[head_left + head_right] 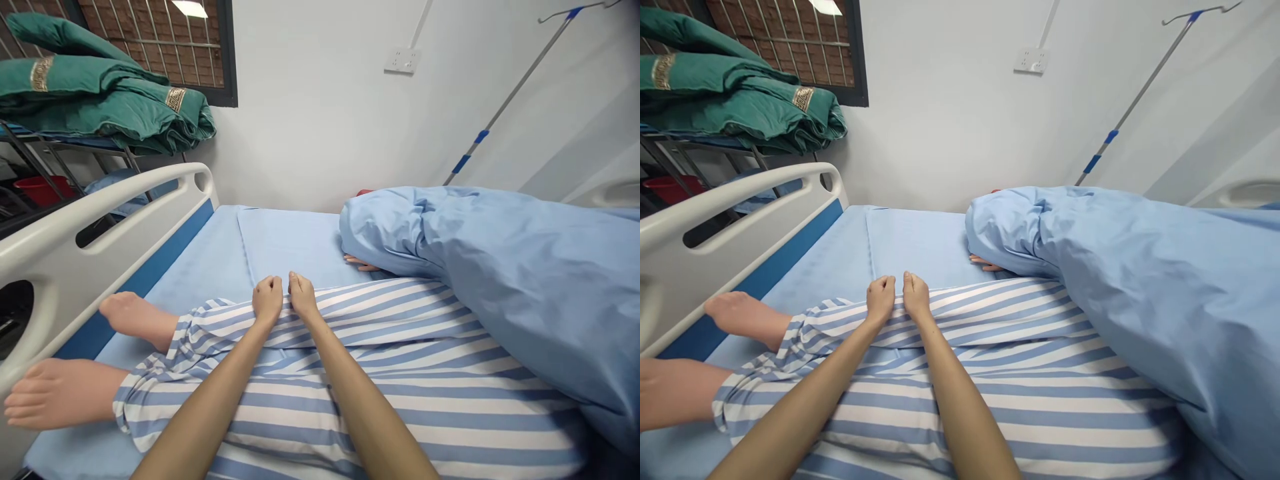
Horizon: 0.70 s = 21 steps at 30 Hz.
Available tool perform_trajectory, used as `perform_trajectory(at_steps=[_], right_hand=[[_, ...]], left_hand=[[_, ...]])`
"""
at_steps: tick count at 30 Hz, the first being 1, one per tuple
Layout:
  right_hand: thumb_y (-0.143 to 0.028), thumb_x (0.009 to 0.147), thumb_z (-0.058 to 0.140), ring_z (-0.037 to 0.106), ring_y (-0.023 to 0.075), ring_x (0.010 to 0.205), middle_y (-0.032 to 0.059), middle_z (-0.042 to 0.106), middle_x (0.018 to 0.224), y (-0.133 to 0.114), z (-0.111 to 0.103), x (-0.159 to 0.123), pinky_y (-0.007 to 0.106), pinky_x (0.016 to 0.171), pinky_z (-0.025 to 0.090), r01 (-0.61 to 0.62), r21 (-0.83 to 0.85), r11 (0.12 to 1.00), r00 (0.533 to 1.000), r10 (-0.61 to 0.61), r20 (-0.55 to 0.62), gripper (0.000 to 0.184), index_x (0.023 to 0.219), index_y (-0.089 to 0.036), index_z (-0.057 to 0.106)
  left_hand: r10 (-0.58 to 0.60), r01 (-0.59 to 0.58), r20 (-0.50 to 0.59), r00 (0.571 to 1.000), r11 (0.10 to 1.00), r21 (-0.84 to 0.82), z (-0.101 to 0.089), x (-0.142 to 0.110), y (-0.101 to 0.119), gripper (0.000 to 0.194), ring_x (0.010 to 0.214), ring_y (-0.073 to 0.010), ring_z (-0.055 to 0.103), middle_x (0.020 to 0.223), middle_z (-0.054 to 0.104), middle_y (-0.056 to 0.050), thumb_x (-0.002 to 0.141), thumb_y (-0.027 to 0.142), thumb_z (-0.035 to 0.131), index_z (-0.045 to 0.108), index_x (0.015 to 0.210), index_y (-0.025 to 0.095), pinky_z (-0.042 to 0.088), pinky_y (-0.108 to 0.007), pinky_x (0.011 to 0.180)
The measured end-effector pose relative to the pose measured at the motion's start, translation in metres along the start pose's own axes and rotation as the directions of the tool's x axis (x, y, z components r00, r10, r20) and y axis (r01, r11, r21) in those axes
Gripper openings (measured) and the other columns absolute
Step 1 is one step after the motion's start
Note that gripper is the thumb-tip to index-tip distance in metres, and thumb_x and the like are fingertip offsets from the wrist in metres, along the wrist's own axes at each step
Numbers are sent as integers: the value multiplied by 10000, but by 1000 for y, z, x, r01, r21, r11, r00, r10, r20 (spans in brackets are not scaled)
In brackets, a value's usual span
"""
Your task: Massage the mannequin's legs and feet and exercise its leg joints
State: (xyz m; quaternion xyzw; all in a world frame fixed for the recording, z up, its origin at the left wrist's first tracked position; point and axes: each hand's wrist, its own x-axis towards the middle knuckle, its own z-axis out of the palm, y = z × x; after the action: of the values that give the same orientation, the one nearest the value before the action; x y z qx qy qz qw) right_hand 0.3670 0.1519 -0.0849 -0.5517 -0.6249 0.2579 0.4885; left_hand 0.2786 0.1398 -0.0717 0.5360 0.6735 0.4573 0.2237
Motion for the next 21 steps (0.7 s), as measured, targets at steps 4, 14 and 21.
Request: perform_trajectory(at_steps=[4, 14, 21], right_hand=[[-465, 865, 260, 362, 111, 472, -35, 380, 473, 7, -5, 7, 239, 496, 291, -78, 150, 986, 996, 84, -32, 442, 524, -204, 364], [-388, 889, 265, 387, 116, 521, -26, 419, 517, 12, -51, 7, 230, 529, 269, 32, -214, 976, 999, -22, 48, 403, 555, -201, 389], [-414, 877, 299, 354, 114, 496, -31, 397, 495, 15, -81, 8, 238, 512, 247, 27, -228, 973, 997, -44, -69, 404, 540, -203, 371]], left_hand=[[71, -59, 69, 995, 985, -161, 15, 0, 10, 309, 508, -91, 366, 481, 406, 41, 770, 314, 357, 404, 492, 186, 257, -221, 512], [121, -95, 192, 974, 986, -139, 35, -6, 23, 341, 499, -93, 340, 456, 346, 42, 769, 347, 360, 372, 469, 184, 235, -229, 510], [170, -157, 257, 951, 985, -69, 49, -11, 30, 409, 490, -96, 338, 447, 351, 35, 795, 412, 349, 368, 457, 184, 228, -236, 512]])
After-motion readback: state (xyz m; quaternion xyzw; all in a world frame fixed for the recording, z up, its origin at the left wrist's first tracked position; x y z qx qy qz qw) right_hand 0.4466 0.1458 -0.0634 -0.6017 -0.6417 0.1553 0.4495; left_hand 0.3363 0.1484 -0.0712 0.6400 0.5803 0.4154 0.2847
